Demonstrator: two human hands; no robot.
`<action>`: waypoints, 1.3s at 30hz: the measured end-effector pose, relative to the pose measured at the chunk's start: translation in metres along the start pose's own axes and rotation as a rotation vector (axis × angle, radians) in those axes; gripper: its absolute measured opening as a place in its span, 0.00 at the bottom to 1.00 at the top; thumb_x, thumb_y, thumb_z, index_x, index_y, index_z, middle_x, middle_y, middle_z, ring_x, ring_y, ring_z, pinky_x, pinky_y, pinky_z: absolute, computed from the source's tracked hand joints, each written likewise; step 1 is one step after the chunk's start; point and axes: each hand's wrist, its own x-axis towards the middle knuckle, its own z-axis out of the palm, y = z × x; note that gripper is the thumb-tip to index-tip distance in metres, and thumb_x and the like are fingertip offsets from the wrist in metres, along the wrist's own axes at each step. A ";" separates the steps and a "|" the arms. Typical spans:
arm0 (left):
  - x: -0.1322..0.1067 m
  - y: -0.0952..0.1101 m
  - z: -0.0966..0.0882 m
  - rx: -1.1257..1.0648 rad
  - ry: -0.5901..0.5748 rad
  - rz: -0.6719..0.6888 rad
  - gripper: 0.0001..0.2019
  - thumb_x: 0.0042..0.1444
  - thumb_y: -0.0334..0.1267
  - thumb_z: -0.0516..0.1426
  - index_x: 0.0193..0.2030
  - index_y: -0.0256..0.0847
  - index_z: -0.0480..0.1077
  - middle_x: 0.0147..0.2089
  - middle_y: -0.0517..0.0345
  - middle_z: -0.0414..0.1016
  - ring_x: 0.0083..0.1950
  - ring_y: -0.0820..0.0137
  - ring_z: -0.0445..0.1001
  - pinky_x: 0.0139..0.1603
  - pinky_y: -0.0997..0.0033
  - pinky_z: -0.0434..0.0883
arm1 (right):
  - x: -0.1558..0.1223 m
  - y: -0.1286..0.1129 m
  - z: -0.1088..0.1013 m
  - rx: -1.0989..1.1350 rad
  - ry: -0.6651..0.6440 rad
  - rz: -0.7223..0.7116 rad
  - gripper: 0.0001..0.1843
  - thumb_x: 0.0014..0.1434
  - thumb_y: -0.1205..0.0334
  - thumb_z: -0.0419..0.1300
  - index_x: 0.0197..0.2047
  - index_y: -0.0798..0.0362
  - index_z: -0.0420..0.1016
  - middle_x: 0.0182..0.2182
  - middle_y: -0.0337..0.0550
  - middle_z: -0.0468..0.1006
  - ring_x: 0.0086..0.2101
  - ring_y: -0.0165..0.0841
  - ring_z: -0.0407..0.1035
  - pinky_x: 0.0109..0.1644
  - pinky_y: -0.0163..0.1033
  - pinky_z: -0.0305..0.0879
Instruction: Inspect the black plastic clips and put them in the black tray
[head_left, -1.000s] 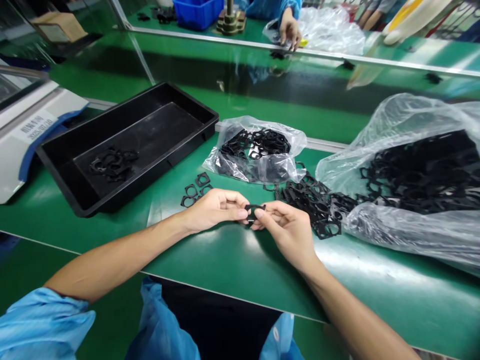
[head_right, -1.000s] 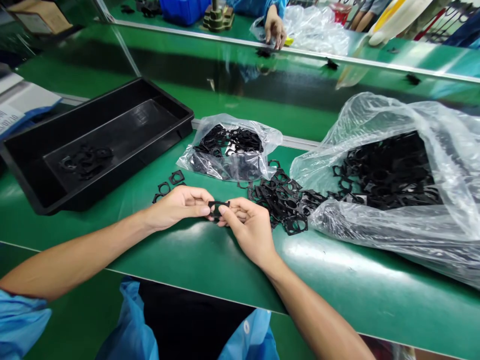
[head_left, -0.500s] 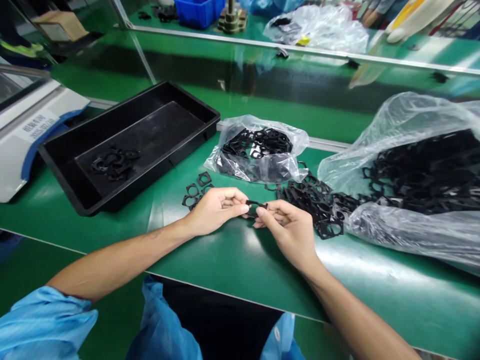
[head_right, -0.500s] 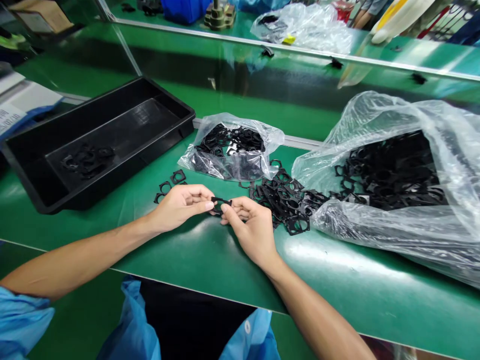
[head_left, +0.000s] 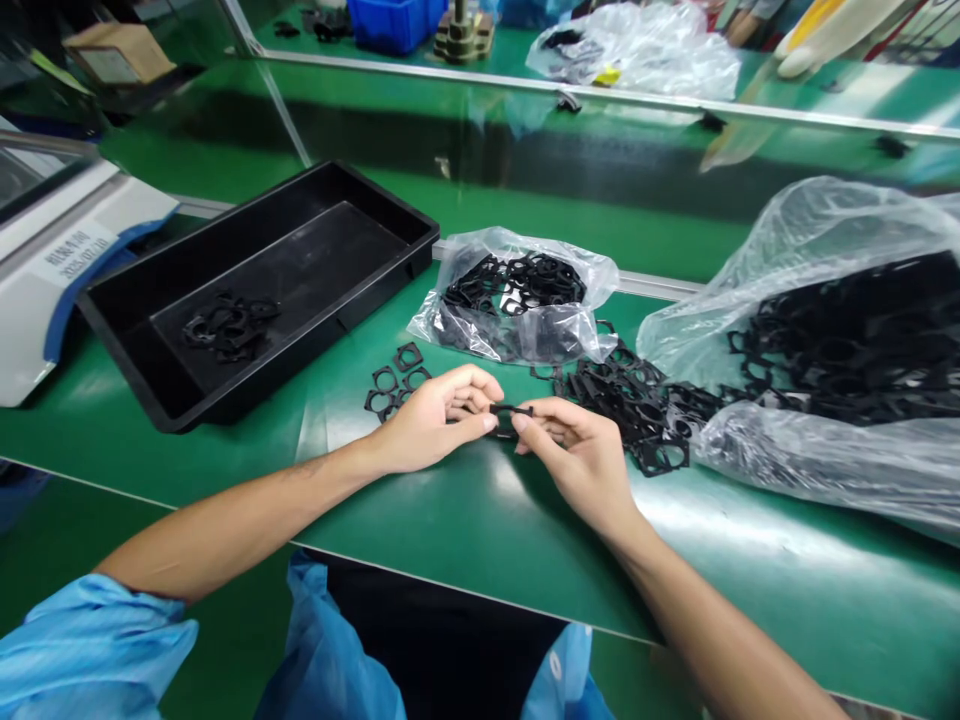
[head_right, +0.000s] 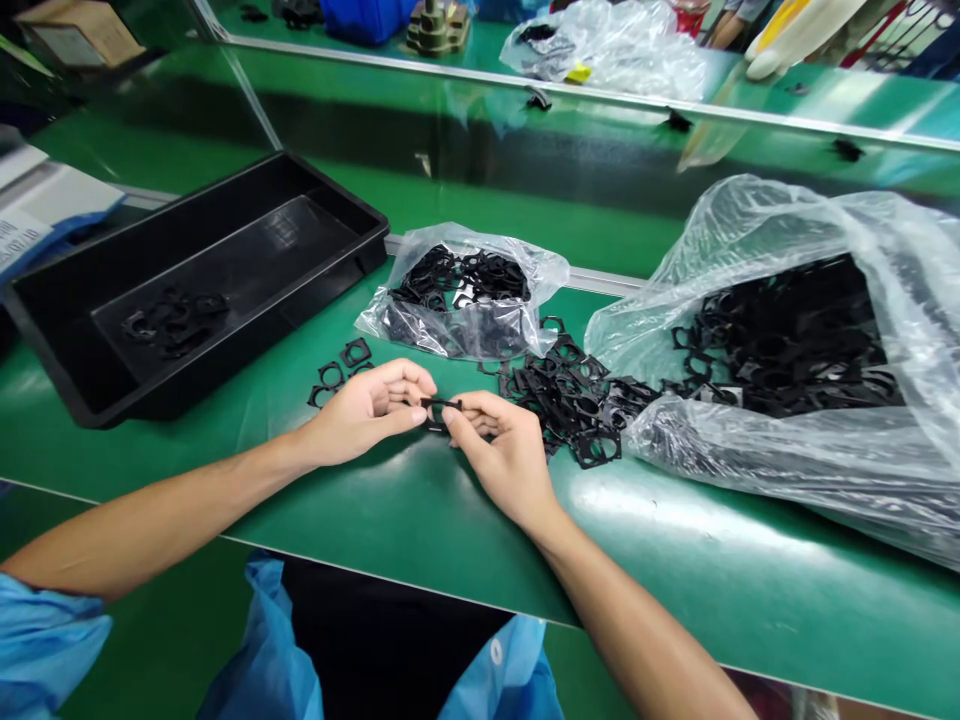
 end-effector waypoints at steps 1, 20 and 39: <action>0.000 0.001 0.000 0.020 -0.010 0.033 0.12 0.54 0.36 0.66 0.44 0.38 0.72 0.39 0.58 0.76 0.40 0.73 0.76 0.42 0.76 0.72 | 0.001 0.000 -0.001 -0.021 -0.012 -0.011 0.18 0.57 0.45 0.68 0.33 0.54 0.80 0.23 0.39 0.77 0.23 0.30 0.70 0.31 0.36 0.69; 0.005 -0.005 -0.002 -0.146 0.071 -0.051 0.15 0.49 0.40 0.71 0.34 0.35 0.72 0.32 0.56 0.80 0.32 0.71 0.81 0.38 0.72 0.77 | 0.001 0.000 -0.001 -0.051 -0.026 -0.156 0.11 0.59 0.53 0.69 0.37 0.51 0.80 0.36 0.44 0.79 0.36 0.32 0.75 0.42 0.37 0.76; 0.003 -0.001 -0.001 -0.149 0.073 -0.019 0.14 0.45 0.35 0.71 0.38 0.35 0.78 0.33 0.55 0.83 0.34 0.72 0.81 0.41 0.75 0.78 | 0.001 0.000 -0.002 0.037 -0.014 -0.074 0.14 0.57 0.49 0.70 0.35 0.51 0.80 0.34 0.43 0.78 0.33 0.32 0.74 0.39 0.37 0.75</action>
